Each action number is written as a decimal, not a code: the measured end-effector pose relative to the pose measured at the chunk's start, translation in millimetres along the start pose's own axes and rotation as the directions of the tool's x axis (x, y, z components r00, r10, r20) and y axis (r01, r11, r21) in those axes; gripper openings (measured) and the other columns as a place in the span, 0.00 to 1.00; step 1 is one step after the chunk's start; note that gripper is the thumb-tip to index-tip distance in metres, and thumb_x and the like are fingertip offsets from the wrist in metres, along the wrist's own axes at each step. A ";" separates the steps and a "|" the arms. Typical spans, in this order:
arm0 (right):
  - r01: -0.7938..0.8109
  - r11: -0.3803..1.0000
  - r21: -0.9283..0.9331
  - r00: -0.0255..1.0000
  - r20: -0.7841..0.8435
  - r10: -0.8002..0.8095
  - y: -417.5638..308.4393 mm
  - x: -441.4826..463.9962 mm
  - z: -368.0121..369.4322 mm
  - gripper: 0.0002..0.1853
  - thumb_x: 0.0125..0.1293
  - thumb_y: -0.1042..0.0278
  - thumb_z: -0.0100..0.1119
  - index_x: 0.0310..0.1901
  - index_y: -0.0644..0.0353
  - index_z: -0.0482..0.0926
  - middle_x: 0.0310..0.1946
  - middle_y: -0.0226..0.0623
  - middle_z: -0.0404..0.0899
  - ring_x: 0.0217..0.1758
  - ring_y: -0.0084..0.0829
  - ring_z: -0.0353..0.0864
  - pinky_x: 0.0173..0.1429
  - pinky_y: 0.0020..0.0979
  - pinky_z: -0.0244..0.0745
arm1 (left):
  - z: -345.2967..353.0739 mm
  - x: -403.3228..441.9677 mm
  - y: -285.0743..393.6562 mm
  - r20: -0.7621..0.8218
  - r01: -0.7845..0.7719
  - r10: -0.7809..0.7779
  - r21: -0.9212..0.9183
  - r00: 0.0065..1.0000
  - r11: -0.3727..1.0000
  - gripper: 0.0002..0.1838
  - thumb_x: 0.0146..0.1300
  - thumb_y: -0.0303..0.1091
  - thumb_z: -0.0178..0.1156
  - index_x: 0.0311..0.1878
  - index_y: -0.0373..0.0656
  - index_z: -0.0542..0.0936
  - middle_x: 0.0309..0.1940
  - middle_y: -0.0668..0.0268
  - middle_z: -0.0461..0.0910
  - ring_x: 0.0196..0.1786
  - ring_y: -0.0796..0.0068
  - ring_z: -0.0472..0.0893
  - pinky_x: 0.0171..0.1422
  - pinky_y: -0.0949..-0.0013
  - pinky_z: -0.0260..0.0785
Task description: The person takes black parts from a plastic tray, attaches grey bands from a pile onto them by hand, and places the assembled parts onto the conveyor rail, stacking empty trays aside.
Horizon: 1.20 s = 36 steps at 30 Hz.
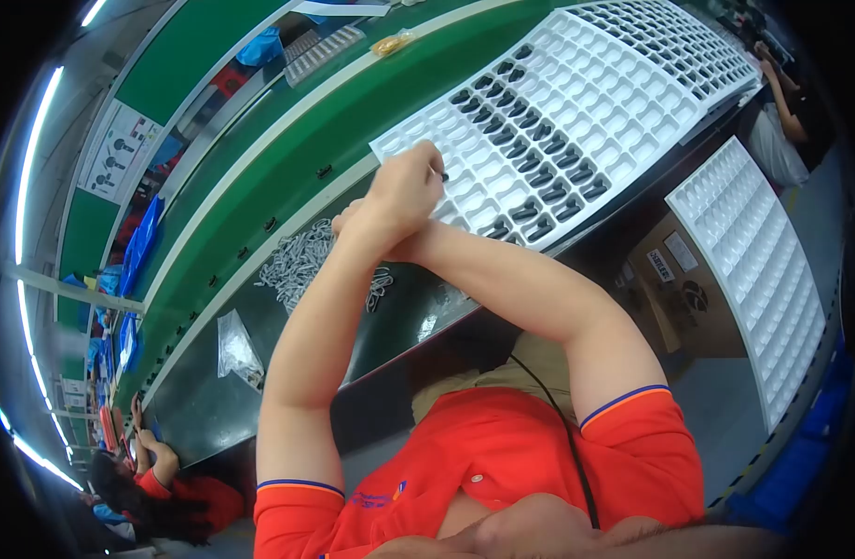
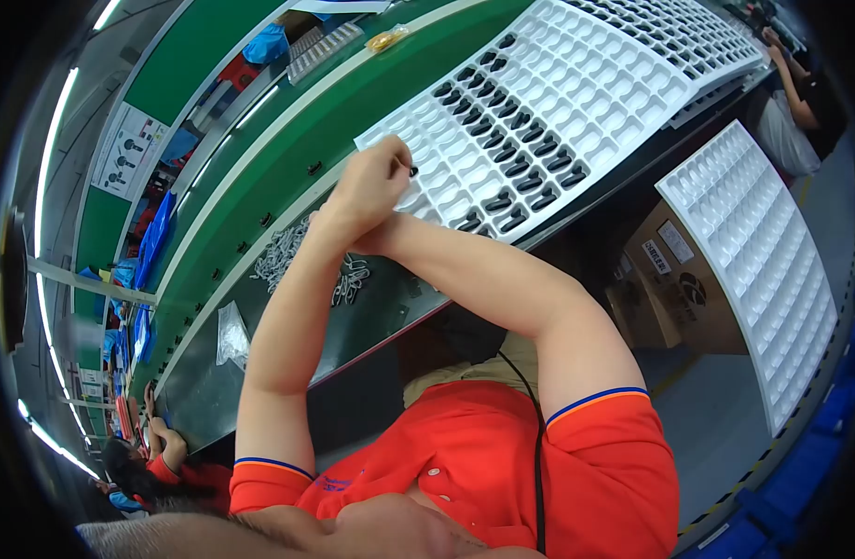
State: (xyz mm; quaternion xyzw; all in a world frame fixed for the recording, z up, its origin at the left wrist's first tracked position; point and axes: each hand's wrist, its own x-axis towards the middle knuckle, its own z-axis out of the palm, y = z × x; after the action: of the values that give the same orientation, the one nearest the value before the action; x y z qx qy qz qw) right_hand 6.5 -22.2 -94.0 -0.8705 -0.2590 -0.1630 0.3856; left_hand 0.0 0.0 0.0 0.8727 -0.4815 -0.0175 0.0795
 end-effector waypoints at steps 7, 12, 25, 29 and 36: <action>0.042 0.996 -0.081 0.939 -0.338 -0.067 -3.4 -24.1 -29.8 0.09 0.58 0.74 0.65 0.41 0.59 0.87 0.32 0.36 0.82 0.39 0.32 0.81 0.47 0.36 0.77 | -13.7 -61.2 -46.1 -0.570 -0.275 -0.360 -0.742 0.738 0.611 0.05 0.68 0.21 0.59 0.43 0.35 0.83 0.32 0.67 0.82 0.33 0.81 0.80 0.40 0.77 0.74; -0.129 0.843 0.522 0.914 -0.266 0.305 -12.6 -17.1 -38.1 0.06 0.62 0.73 0.67 0.39 0.64 0.87 0.32 0.35 0.85 0.34 0.25 0.83 0.41 0.29 0.78 | 35.6 -90.5 -100.8 -0.434 -0.145 -0.590 -0.870 0.681 0.472 0.06 0.65 0.22 0.63 0.43 0.32 0.84 0.33 0.66 0.84 0.34 0.81 0.81 0.41 0.76 0.75; -0.164 0.916 0.366 0.901 -0.323 0.290 -12.6 -20.9 -41.5 0.07 0.63 0.72 0.67 0.41 0.65 0.86 0.31 0.32 0.85 0.31 0.17 0.79 0.35 0.22 0.74 | 44.8 -96.1 -86.6 -0.162 -0.070 -0.581 -0.982 0.798 0.178 0.11 0.62 0.20 0.65 0.48 0.32 0.84 0.37 0.63 0.85 0.36 0.79 0.83 0.44 0.77 0.77; -0.252 0.839 0.482 0.870 -0.267 0.415 -11.9 -21.4 -41.3 0.06 0.63 0.71 0.68 0.38 0.65 0.84 0.29 0.30 0.84 0.29 0.16 0.78 0.33 0.21 0.71 | 47.0 -98.2 -86.7 -0.139 -0.123 -0.563 -0.990 0.815 0.066 0.15 0.59 0.19 0.67 0.51 0.31 0.83 0.38 0.62 0.85 0.38 0.78 0.84 0.46 0.77 0.77; -0.314 0.854 0.414 0.876 -0.219 0.429 -11.6 -22.3 -43.6 0.06 0.62 0.71 0.69 0.34 0.65 0.83 0.27 0.29 0.83 0.30 0.16 0.77 0.34 0.21 0.71 | 47.0 -98.8 -85.4 -0.136 -0.112 -0.507 -0.991 0.851 0.077 0.19 0.58 0.18 0.68 0.54 0.31 0.82 0.39 0.61 0.85 0.40 0.77 0.84 0.49 0.76 0.78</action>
State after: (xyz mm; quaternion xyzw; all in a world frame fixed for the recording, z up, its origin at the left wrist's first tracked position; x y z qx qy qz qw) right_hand -21.9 -55.8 -69.6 -0.7812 -0.0472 -0.1650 0.6003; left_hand 13.5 122.3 -64.2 0.6271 -0.1810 -0.1398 0.7447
